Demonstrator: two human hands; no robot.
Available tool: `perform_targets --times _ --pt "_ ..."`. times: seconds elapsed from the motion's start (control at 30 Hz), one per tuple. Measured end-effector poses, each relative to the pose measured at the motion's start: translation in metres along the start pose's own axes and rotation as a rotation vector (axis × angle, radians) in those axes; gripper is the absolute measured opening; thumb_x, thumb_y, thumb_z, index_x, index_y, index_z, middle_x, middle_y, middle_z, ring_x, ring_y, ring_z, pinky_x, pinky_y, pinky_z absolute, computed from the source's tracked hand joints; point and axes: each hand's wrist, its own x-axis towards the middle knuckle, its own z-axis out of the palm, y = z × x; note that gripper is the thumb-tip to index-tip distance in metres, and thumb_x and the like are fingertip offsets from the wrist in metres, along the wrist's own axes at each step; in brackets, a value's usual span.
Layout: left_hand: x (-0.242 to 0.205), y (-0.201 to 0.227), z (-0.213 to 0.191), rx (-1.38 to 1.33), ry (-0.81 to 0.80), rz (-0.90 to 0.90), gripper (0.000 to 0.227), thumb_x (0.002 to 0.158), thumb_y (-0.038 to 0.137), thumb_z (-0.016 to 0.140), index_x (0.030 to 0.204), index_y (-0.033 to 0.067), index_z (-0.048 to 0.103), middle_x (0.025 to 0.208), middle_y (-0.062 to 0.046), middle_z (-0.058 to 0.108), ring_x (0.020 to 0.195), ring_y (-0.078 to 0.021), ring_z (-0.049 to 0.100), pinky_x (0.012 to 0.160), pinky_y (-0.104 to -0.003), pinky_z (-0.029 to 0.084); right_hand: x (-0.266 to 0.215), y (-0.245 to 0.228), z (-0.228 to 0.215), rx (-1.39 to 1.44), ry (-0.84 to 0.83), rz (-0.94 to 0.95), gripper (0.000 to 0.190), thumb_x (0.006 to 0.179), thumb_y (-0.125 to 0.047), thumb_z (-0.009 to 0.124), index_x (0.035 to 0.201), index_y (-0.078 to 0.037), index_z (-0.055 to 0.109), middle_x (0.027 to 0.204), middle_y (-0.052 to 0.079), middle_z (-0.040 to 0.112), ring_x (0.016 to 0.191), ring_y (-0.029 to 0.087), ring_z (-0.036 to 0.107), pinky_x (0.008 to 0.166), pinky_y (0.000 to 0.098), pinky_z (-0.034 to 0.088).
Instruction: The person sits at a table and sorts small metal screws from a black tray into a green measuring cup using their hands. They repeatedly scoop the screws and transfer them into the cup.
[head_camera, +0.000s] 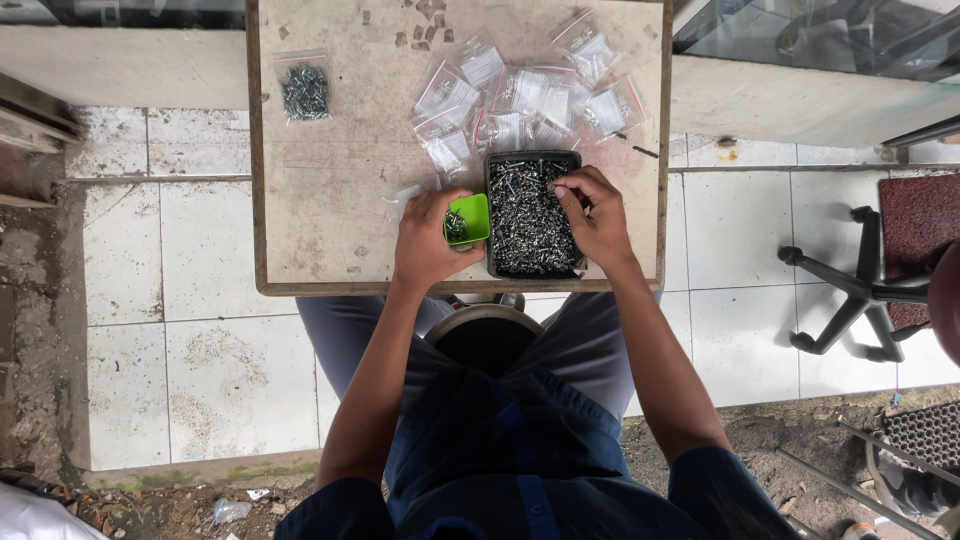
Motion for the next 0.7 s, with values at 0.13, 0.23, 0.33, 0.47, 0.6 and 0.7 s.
perform_targets --times 0.13,0.23,0.33,0.47,0.6,0.7 --pt "-0.005 0.0 0.0 0.025 -0.003 0.01 0.075 0.057 0.025 0.09 0.129 0.0152 0.071 0.107 -0.009 0.077 0.1 -0.0319 0.075 0.099 -0.05 0.054 -0.006 0.006 0.008 0.0 0.017 -0.023 0.013 0.111 -0.004 0.064 0.111 -0.004 0.077 0.095 0.014 0.068 0.078 0.023 0.06 0.073 0.0379 0.049" --pt "-0.006 -0.005 0.001 0.017 -0.022 -0.006 0.077 0.056 0.029 0.092 0.129 0.0113 0.073 0.109 -0.014 0.078 0.102 -0.0359 0.075 0.101 -0.053 0.053 -0.008 0.015 0.015 -0.032 0.02 -0.079 0.015 0.112 -0.006 0.059 0.11 -0.003 0.074 0.095 0.014 0.069 0.087 0.033 0.064 0.086 0.0444 0.05" --pt "-0.005 -0.006 0.001 0.031 -0.014 -0.017 0.08 0.051 0.029 0.092 0.128 0.0141 0.073 0.109 -0.011 0.078 0.103 -0.0342 0.076 0.103 -0.051 0.053 -0.01 0.01 0.019 -0.153 0.047 -0.158 0.008 0.11 -0.007 0.064 0.11 -0.006 0.072 0.095 0.011 0.067 0.092 0.034 0.066 0.088 0.0464 0.048" --pt "-0.002 -0.003 0.001 0.028 -0.059 -0.061 0.079 0.054 0.029 0.091 0.13 0.016 0.073 0.111 -0.009 0.078 0.106 -0.0332 0.075 0.105 -0.052 0.053 -0.009 0.0 0.018 -0.21 0.049 -0.162 0.007 0.105 -0.005 0.07 0.109 -0.01 0.067 0.094 0.005 0.064 0.087 0.028 0.062 0.088 0.0418 0.046" --pt "-0.001 -0.001 0.0 0.05 -0.093 -0.084 0.08 0.053 0.029 0.092 0.129 0.0177 0.071 0.111 -0.007 0.077 0.107 -0.0319 0.074 0.104 -0.052 0.053 -0.009 -0.013 0.018 -0.321 -0.03 -0.139 0.015 0.097 -0.006 0.078 0.102 -0.014 0.066 0.094 0.001 0.058 0.092 0.026 0.06 0.088 0.0396 0.048" --pt "0.002 0.009 -0.006 0.009 -0.118 -0.104 0.076 0.061 0.024 0.089 0.134 0.0166 0.069 0.113 -0.009 0.076 0.111 -0.0345 0.073 0.105 -0.056 0.053 -0.009 -0.018 0.019 -0.372 -0.057 -0.122 0.012 0.097 -0.008 0.077 0.101 -0.014 0.068 0.095 0.0 0.056 0.093 0.024 0.059 0.085 0.0384 0.051"
